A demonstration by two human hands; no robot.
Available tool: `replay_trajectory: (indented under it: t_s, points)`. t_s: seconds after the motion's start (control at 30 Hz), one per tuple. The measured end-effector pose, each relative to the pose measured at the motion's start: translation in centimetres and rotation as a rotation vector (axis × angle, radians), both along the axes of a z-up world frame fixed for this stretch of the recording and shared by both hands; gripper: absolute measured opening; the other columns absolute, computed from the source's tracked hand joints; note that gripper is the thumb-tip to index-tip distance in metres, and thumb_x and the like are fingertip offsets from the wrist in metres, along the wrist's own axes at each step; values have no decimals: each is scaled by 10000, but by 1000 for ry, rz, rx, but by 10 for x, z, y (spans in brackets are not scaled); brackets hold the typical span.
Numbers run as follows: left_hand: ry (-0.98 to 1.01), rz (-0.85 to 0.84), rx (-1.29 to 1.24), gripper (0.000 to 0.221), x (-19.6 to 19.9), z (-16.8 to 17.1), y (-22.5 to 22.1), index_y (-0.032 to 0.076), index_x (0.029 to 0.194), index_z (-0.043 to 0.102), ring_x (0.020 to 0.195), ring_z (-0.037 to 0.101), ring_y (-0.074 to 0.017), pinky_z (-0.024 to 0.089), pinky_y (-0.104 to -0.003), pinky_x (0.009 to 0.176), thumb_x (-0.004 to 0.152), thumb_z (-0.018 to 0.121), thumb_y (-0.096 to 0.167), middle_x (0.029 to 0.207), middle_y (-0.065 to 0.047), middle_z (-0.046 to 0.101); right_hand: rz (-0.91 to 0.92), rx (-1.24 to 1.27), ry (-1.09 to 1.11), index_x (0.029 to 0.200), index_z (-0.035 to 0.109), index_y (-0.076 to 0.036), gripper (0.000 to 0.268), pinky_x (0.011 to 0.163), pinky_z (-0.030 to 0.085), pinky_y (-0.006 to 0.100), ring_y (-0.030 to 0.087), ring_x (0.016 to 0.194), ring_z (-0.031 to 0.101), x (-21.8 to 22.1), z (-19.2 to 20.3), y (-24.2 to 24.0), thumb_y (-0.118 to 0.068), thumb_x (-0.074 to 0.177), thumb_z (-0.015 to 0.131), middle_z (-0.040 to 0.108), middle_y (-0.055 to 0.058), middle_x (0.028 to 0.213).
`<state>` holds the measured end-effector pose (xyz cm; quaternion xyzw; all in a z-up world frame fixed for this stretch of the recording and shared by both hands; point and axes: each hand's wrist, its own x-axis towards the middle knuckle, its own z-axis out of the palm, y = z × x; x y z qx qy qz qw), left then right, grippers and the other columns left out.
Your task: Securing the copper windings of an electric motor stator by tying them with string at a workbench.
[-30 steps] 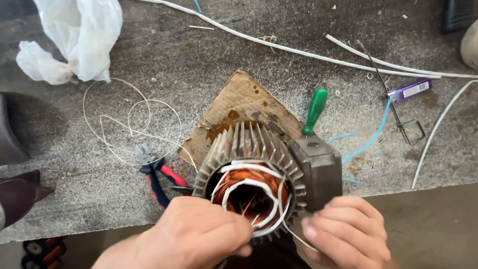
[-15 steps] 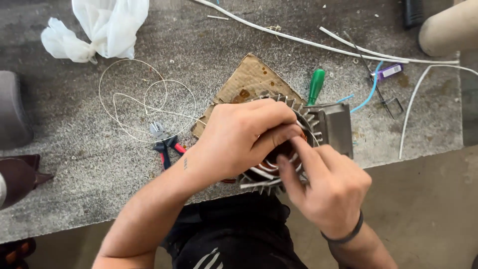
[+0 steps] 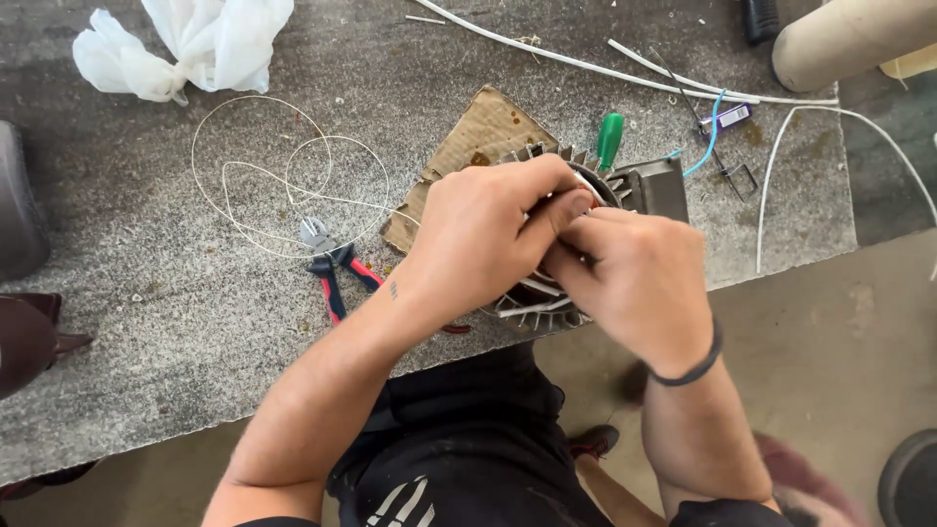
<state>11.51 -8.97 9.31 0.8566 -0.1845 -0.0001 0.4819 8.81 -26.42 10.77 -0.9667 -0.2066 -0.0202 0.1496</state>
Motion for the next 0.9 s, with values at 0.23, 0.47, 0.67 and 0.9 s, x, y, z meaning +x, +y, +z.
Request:
replay_trajectory:
  t_s: [0.23, 0.47, 0.67, 0.9]
  points:
    - [-136, -192, -101, 190, -1, 0, 7, 189, 1002, 671, 898, 718, -162, 502, -354, 660, 1033, 525, 306, 971, 58, 733, 48, 223, -93, 623, 444, -63, 479, 481, 240, 352, 186, 505, 283, -16, -8, -30, -152, 1013, 706, 330, 50, 593]
    - [-380, -62, -209, 92, 9, -39, 22, 98, 1050, 693, 1038, 632, -271, 513, -424, 886, 997, 656, 162, 1108, -51, 712, -4, 164, -113, 907, 792, -32, 142, 532, 351, 319, 166, 568, 505, -19, -2, -6, -96, 1022, 738, 591, 69, 663]
    - [-278, -35, -319, 87, 7, -53, 18, 170, 1001, 699, 1141, 612, -232, 428, -435, 995, 943, 661, 118, 1187, 29, 701, -33, 42, -132, 662, 670, -86, 339, 513, 300, 354, 175, 517, 456, -6, 1, 20, -84, 1000, 695, 540, 47, 572]
    - [-323, -86, -273, 88, 14, -56, 21, 184, 1028, 731, 1147, 577, -246, 450, -468, 935, 964, 674, 164, 1186, 21, 688, 68, 368, -246, 971, 796, 146, 266, 511, 253, 312, 181, 504, 413, -33, -30, -42, -86, 1032, 683, 602, 173, 637]
